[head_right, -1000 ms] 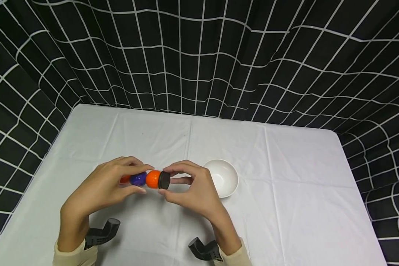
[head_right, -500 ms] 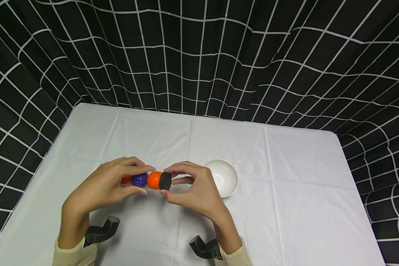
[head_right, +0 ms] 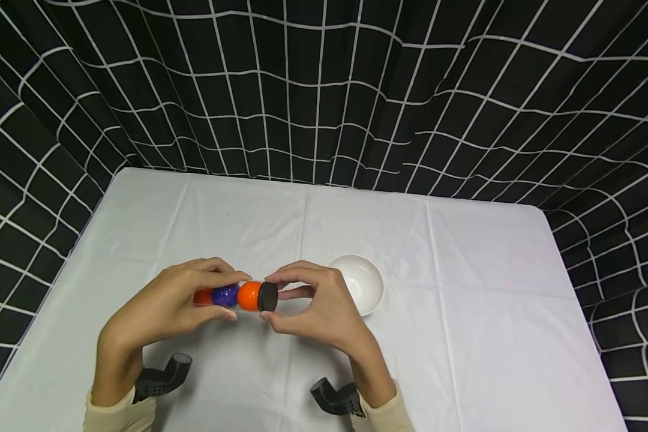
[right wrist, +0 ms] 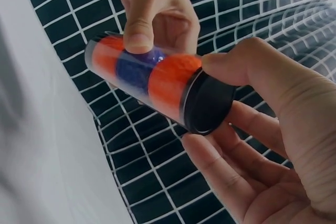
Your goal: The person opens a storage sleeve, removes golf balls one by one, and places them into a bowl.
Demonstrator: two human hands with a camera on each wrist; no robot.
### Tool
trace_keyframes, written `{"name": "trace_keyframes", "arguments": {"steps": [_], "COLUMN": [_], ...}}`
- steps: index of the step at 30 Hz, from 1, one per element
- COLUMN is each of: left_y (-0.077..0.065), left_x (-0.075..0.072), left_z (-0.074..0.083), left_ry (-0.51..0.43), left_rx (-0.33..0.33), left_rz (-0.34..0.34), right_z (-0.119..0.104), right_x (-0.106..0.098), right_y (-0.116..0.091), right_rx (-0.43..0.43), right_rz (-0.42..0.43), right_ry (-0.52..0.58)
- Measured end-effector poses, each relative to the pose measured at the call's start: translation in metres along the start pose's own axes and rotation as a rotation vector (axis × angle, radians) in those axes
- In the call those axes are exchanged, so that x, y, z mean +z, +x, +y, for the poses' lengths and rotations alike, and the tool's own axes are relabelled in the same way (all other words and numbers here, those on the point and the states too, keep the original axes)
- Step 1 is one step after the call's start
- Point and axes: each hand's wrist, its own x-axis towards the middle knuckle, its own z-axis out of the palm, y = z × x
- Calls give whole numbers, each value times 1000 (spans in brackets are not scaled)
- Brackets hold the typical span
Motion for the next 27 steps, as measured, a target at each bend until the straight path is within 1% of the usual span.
{"name": "trace_keyframes", "arguments": {"steps": [4, 6, 8, 12, 17, 21, 24, 27], "left_y": [-3, -4, -2, 2, 3, 0, -5, -6], "left_x": [2, 1, -1, -2, -3, -5, -9, -11], "left_z": [-1, -2, -3, -4, -5, -7, -7, -7], "left_ry": [-21, -20, -14, -4, -22, -66, -87, -103], "left_rx": [-10, -16, -16, -7, 5, -11, -31, -21], "left_rz": [-5, 9, 17, 5, -2, -1, 8, 12], "right_z": [-1, -1, -1, 1, 0, -3, -7, -11], "right_x": [1, 2, 2, 2, 1, 2, 3, 4], "right_y": [-1, 1, 2, 4, 3, 2, 1, 1], "right_rx": [7, -2, -8, -9, 6, 11, 1, -22], "right_rz": [-9, -11, -8, 4, 7, -9, -20, -13], "right_ry": [3, 4, -2, -3, 14, 37, 75, 92]}}
